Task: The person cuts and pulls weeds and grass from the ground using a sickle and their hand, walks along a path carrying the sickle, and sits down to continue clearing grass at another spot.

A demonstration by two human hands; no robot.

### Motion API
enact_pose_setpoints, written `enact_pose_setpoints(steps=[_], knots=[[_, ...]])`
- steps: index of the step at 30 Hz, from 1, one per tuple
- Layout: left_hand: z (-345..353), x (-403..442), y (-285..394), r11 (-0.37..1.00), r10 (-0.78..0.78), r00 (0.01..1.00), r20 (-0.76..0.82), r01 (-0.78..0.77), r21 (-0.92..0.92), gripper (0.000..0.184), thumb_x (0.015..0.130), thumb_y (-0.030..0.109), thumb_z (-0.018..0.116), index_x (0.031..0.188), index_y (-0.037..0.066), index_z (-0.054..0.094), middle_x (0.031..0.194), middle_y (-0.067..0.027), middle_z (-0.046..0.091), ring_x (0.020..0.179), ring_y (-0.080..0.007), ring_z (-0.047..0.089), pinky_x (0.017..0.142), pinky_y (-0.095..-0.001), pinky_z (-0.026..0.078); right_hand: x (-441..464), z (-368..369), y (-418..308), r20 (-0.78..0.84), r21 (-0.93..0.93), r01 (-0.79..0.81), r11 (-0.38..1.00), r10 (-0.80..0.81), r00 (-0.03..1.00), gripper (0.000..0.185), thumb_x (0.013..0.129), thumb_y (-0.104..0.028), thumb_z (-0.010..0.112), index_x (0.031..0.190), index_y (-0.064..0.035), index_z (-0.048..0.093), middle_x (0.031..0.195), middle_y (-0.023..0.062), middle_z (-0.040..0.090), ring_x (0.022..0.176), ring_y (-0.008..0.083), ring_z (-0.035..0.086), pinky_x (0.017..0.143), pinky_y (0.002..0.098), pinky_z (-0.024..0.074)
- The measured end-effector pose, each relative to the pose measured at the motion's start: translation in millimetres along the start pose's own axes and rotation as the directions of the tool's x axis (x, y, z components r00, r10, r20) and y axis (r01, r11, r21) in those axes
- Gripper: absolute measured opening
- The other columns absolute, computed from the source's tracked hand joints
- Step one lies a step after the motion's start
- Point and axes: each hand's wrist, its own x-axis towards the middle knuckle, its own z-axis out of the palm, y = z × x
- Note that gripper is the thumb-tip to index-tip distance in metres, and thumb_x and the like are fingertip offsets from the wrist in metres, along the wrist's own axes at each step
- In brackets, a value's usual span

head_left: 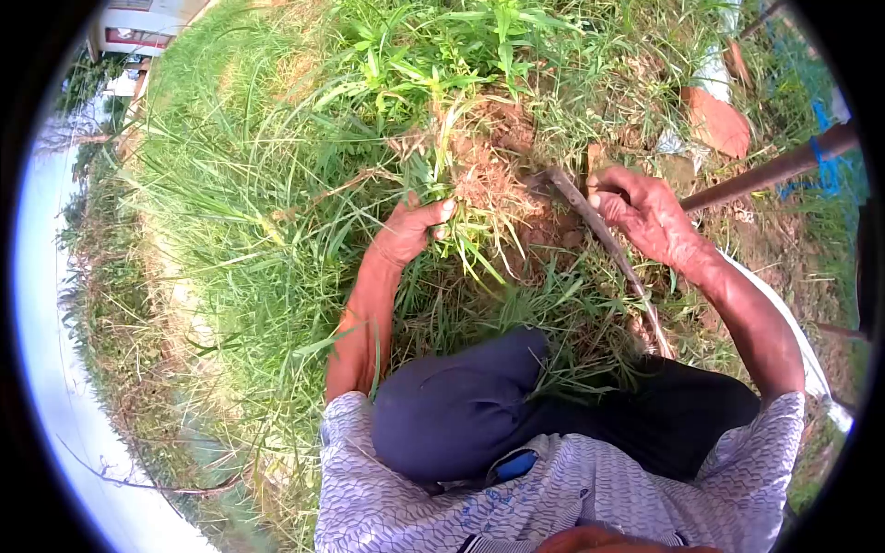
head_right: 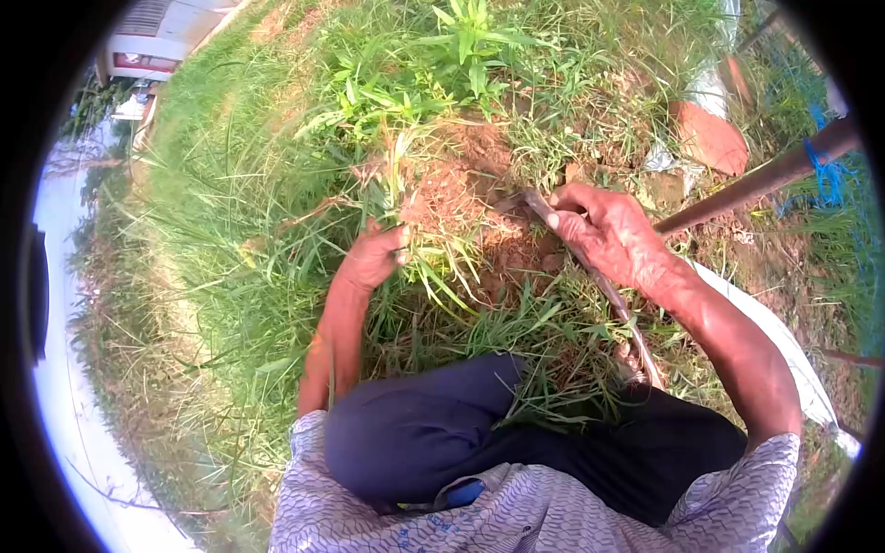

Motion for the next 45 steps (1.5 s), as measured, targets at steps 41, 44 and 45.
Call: enact_pose_setpoints(steps=[41, 44, 45], knots=[[225, -14, -21, 0.888, -0.048, 0.952, -0.302, 0.179, 0.423, 0.021, 0.085, 0.016, 0.071, 0.104, 0.012, 0.061, 0.089, 0.0045, 0.064, 0.072, -0.0054, 0.056, 0.052, -0.0204, 0.038, -3, -34, 91, 0.040, 0.824, -0.043, 0.565, 0.019, 0.999, 0.024, 0.085, 0.005, 0.060, 0.108, -0.0008, 0.058, 0.090, 0.0053, 0.062, 0.075, 0.0099, 0.059, 0.064, 0.0242, 0.0498], [244, -34, -16, 0.925, -0.069, 0.955, -0.288, 0.169, 0.340, 0.020, 0.086, 0.014, 0.070, 0.104, 0.012, 0.061, 0.088, 0.0053, 0.064, 0.072, -0.0042, 0.055, 0.051, -0.0191, 0.036, -9, -35, 92, 0.011, 0.850, 0.005, 0.527, -0.027, 1.000, 0.033, 0.078, 0.011, 0.057, 0.109, -0.0001, 0.059, 0.092, 0.0053, 0.062, 0.078, 0.0103, 0.059, 0.066, 0.0246, 0.0497], [257, -44, -9, 0.918, -0.067, 0.918, -0.392, 0.211, 0.336, 0.019, 0.086, 0.014, 0.070, 0.103, 0.012, 0.062, 0.086, 0.0055, 0.064, 0.070, -0.0039, 0.054, 0.050, -0.0190, 0.035, -9, -39, 93, -0.015, 0.859, 0.039, 0.510, -0.052, 0.999, 0.035, 0.077, 0.012, 0.057, 0.109, -0.0005, 0.059, 0.092, 0.0049, 0.062, 0.077, 0.0103, 0.059, 0.066, 0.0250, 0.0499]])
